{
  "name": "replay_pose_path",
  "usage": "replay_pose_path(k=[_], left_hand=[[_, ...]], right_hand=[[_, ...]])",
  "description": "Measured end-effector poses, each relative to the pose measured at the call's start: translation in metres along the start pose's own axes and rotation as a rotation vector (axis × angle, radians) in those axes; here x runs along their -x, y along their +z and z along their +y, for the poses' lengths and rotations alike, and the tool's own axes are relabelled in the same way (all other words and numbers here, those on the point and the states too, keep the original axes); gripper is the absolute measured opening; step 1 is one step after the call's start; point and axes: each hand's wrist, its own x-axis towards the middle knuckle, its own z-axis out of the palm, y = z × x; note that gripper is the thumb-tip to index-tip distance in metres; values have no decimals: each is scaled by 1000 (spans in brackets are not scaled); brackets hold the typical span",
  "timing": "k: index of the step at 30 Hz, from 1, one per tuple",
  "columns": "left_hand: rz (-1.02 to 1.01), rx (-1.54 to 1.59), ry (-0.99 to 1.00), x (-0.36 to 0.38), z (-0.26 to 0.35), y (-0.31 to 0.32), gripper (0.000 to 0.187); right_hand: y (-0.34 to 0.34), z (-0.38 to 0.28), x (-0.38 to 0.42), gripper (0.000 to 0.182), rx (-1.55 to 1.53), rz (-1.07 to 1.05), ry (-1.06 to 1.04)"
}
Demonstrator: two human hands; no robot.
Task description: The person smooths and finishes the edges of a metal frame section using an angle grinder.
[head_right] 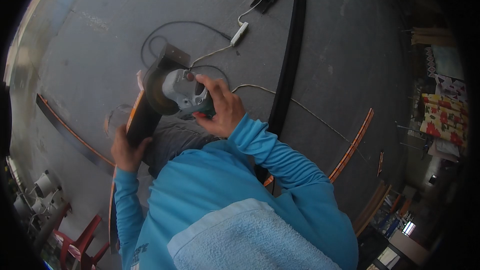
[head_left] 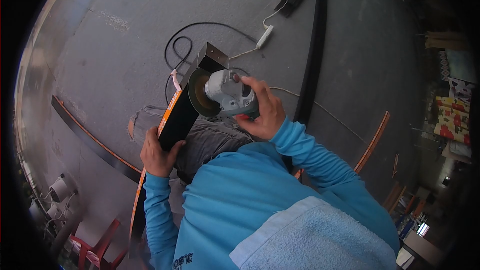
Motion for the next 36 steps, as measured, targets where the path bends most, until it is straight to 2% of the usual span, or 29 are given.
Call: replay_pose_path(k=[21,36], left_hand=[[-16,-1,-8,-3,-2,-2,71],[2,18,5,-3,-2,-1,71]], right_hand=[[-2,6,12,88,24,22,-36],[-7,15,19,88,-7,-24,30]])
